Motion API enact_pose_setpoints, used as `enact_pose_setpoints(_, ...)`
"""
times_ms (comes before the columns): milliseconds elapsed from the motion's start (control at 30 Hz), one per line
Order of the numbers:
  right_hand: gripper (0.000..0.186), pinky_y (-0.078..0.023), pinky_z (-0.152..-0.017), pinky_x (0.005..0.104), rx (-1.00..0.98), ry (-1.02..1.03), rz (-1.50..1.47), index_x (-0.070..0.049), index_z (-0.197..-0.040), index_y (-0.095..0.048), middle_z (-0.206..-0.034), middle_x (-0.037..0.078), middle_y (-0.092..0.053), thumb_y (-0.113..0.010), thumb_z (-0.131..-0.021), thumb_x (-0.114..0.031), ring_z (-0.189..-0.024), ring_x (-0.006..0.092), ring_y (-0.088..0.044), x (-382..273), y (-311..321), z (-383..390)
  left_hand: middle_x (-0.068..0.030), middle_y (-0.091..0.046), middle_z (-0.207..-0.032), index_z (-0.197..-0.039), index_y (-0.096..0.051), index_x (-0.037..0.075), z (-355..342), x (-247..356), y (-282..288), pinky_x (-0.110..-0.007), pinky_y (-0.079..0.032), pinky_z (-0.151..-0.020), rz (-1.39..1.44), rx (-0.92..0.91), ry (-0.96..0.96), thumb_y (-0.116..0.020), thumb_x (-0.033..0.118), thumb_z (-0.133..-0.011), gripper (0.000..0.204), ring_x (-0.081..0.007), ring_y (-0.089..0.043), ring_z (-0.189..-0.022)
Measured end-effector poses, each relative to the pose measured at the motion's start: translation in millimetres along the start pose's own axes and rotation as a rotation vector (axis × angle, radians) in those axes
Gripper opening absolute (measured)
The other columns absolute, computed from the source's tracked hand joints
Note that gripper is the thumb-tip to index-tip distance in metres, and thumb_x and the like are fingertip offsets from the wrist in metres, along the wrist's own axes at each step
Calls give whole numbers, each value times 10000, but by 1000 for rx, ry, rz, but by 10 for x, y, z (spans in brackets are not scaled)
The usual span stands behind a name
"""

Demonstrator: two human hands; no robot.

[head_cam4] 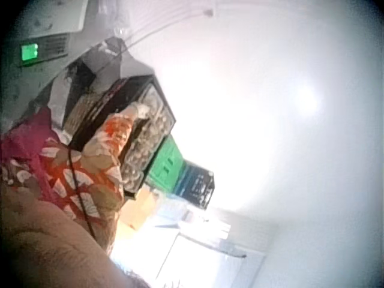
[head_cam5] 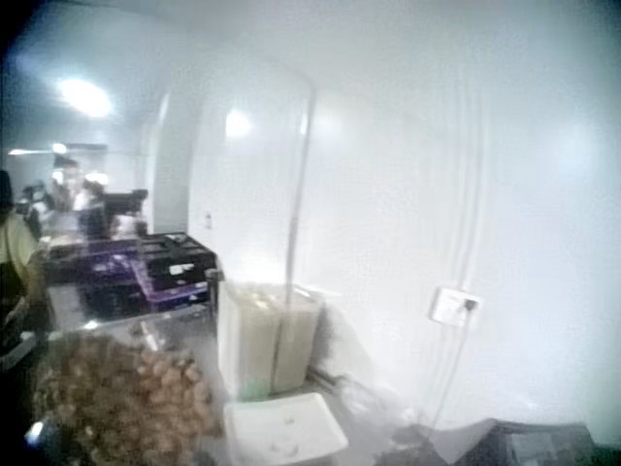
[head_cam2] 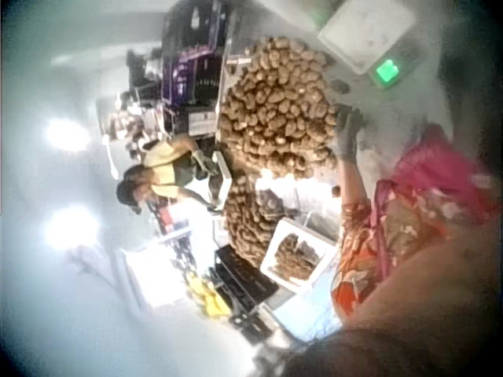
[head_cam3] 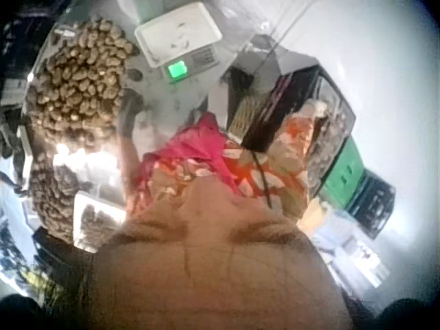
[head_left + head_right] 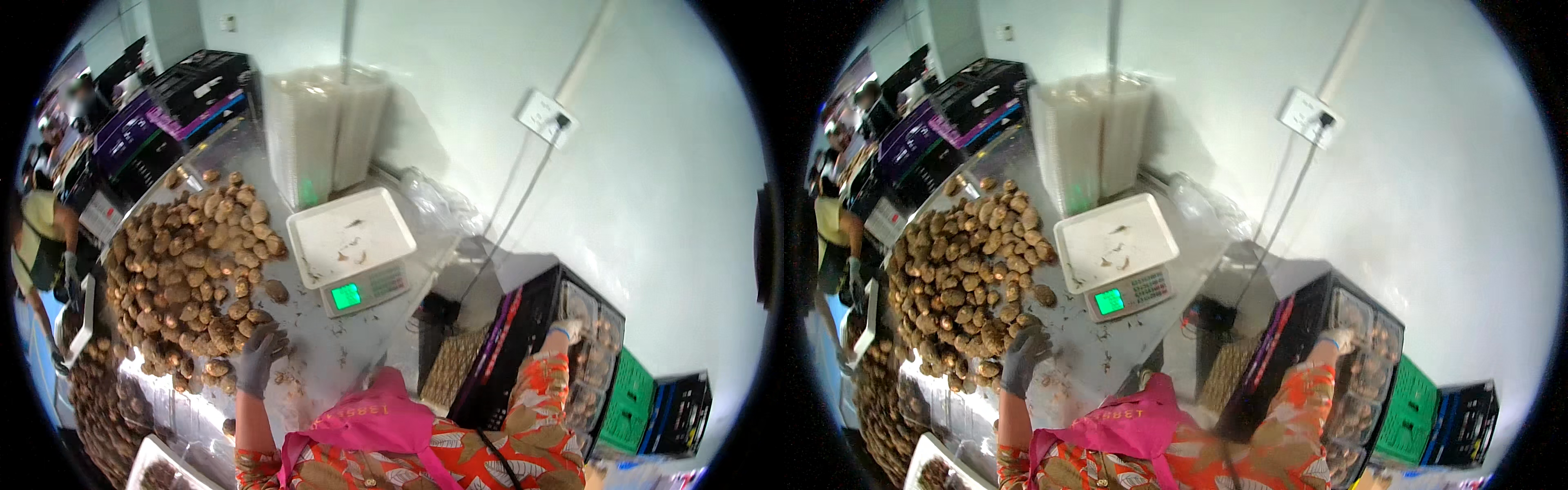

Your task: The person selects potatoes from a large pile on a metal table, places them into a plastic tray on a digital scale, and then transfers the weighed potatoes into a black crate. This process is repeated multiple times throughout the video.

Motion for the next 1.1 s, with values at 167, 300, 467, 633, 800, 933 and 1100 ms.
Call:
enact_pose_setpoints(167,384,-480,-777,375,-427,-350,-1762,-21,-1023,-628,-935,80,-639,-563,-922,-385,-881,224,-579,285,-553,-96,-91,-637,-1125,-1248,-546,21,222,-41,751,-313,-523,-808,-4,132,-8,-551,144,-943,329,-204,-636,-974)
enact_pose_setpoints(300,331,-470,-746,380,-256,-34,-800,-30,-961,-637,-878,60,-632,-574,-917,-352,-862,214,-574,276,647,265,-82,-647,-1060,-1219,-563,3,330,98,1108,-294,-520,-797,-41,215,-77,-561,143,-937,315,-173,-632,-931)
enact_pose_setpoints(467,209,-439,-605,319,-129,585,-944,-28,-918,-638,-759,49,-609,-594,-887,-230,-703,163,-559,-1360,2599,1221,-70,-645,-999,-1170,-594,-18,107,84,1457,-280,-529,-744,-31,220,-182,-577,152,-934,291,-138,-626,-855)
enact_pose_setpoints(633,259,-491,-650,300,-193,1408,-1081,-32,-1064,-654,-882,117,-668,-607,-865,-192,-732,199,-631,-3963,3712,3047,-94,-674,-957,-1194,-587,0,211,147,1656,-300,-548,-686,-38,436,-163,-573,200,-942,321,-163,-654,-801)
enact_pose_setpoints(800,300,-490,-705,323,532,1867,-952,-8,-1116,-637,-887,80,-656,-546,-883,-175,-724,187,-595,-5442,4490,4266,-99,-674,-939,-1175,-587,22,519,40,1830,-314,-557,-661,56,562,-140,-555,183,-941,285,-185,-666,-796)
enact_pose_setpoints(933,257,-491,-701,323,-70,1694,-625,-41,-1064,-661,-859,82,-653,-537,-875,-163,-694,187,-598,-5926,4562,4464,-89,-672,-924,-1140,-607,33,669,-57,2005,-300,-555,-659,66,673,-115,-551,177,-941,251,-172,-662,-795)
enact_pose_setpoints(1100,189,-492,-671,294,-216,1662,-627,-78,-986,-684,-811,56,-652,-559,-856,-134,-640,147,-593,-6208,4500,4281,-91,-668,-915,-1138,-605,25,661,-77,2001,-290,-551,-640,84,683,-110,-540,169,-937,256,-173,-656,-768)
Point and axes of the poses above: each hand's wrist, its own z-axis away from the middle knuckle, its own y-axis out of the back of the hand, x = y × z, the point moved 8 cm from there along -z, towards the middle knuckle
